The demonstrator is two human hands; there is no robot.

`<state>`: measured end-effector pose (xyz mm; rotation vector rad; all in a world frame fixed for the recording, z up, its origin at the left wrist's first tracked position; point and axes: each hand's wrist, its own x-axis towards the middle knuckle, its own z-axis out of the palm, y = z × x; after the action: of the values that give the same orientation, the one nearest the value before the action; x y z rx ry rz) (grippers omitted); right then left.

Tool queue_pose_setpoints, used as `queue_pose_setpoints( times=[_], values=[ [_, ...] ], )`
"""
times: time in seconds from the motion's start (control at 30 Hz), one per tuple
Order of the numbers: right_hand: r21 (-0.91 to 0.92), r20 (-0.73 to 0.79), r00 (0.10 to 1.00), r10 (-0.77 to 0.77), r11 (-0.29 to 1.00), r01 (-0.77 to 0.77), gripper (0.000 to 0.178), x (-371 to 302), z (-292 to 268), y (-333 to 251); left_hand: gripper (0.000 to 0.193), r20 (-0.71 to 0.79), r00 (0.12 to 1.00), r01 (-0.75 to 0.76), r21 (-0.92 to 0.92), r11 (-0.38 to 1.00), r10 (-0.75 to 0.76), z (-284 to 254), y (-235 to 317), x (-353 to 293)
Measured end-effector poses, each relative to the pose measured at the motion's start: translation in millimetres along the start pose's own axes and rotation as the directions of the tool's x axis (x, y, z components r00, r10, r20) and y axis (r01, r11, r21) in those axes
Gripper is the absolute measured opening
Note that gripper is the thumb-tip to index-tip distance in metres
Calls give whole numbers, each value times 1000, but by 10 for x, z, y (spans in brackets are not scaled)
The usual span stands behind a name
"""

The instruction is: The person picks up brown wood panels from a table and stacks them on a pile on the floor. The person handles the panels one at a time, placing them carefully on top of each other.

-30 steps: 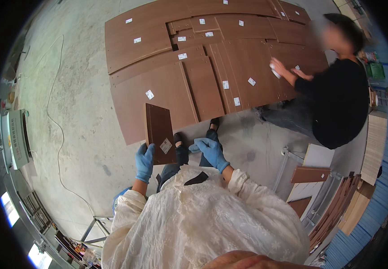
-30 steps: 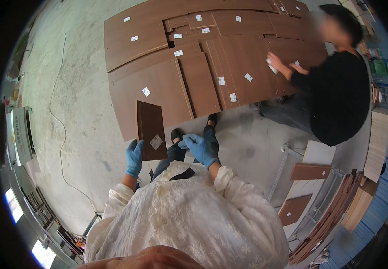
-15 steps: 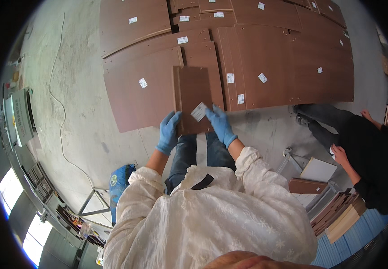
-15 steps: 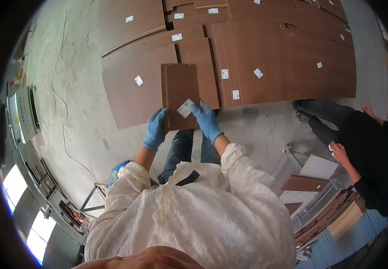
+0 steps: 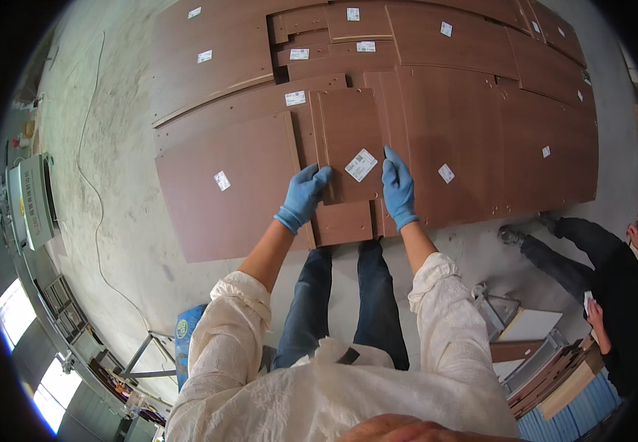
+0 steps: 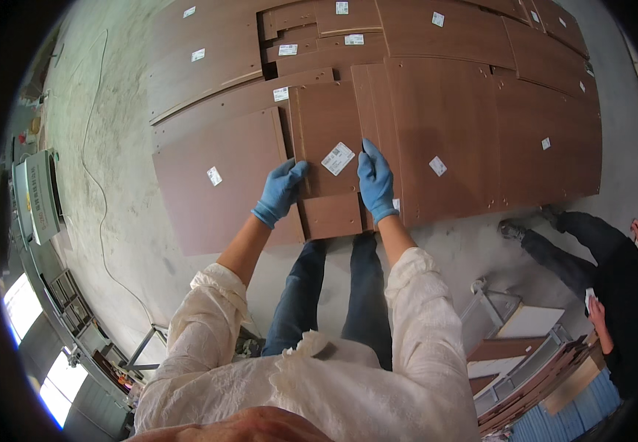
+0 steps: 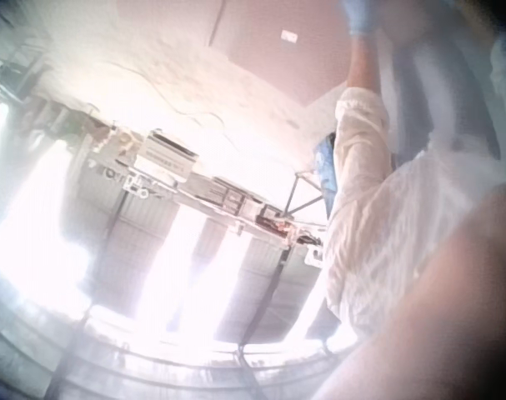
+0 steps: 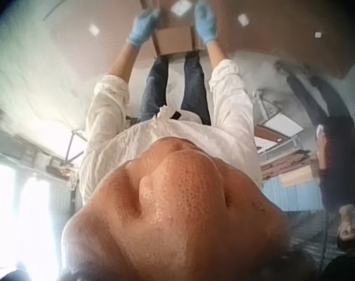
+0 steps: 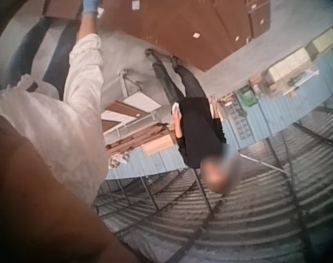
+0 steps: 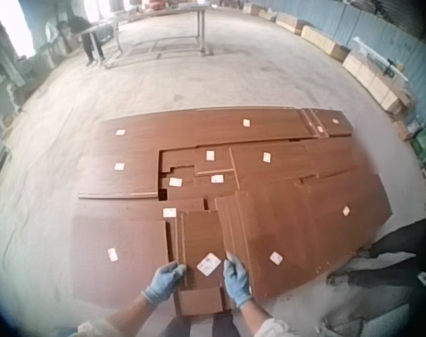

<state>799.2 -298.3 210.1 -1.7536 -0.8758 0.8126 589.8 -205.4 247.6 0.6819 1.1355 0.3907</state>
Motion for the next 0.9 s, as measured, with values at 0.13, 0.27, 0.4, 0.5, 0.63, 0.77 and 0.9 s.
queue_pose_setpoints(
  times=[0.13, 0.27, 0.4, 0.5, 0.63, 0.77, 0.9],
  values=[
    [-378, -59, 997, -55, 925, 29, 47, 541, -301, 660, 35, -45, 995, -83, 62, 995, 85, -15, -48, 725],
    [-714, -88, 975, -204, 696, 82, 49, 912, -685, 1280, 32, -72, 995, -58, 192, 980, 73, -80, 74, 1420],
    [-829, -104, 978, -181, 560, 16, 56, 1156, -840, 1686, 24, -96, 987, -111, 194, 975, 131, -26, 186, 2145],
    [-832, -139, 971, -197, 555, -6, 60, 1330, -818, 1894, 29, -88, 984, -150, 54, 987, 154, 43, 336, 2682],
    [-834, -177, 949, -260, 551, -5, 60, 1451, -725, 2094, 34, -41, 984, -177, -94, 980, 174, 214, 483, 3216],
    [-834, -200, 947, -252, 552, -29, 60, 1464, -666, 2183, 34, -81, 970, -233, -55, 971, 228, 378, 640, 3710],
    [-812, -209, 955, -208, 582, -51, 58, 1489, -686, 2182, 30, -98, 980, -174, -11, 985, 172, 449, 767, 4134]
  ],
)
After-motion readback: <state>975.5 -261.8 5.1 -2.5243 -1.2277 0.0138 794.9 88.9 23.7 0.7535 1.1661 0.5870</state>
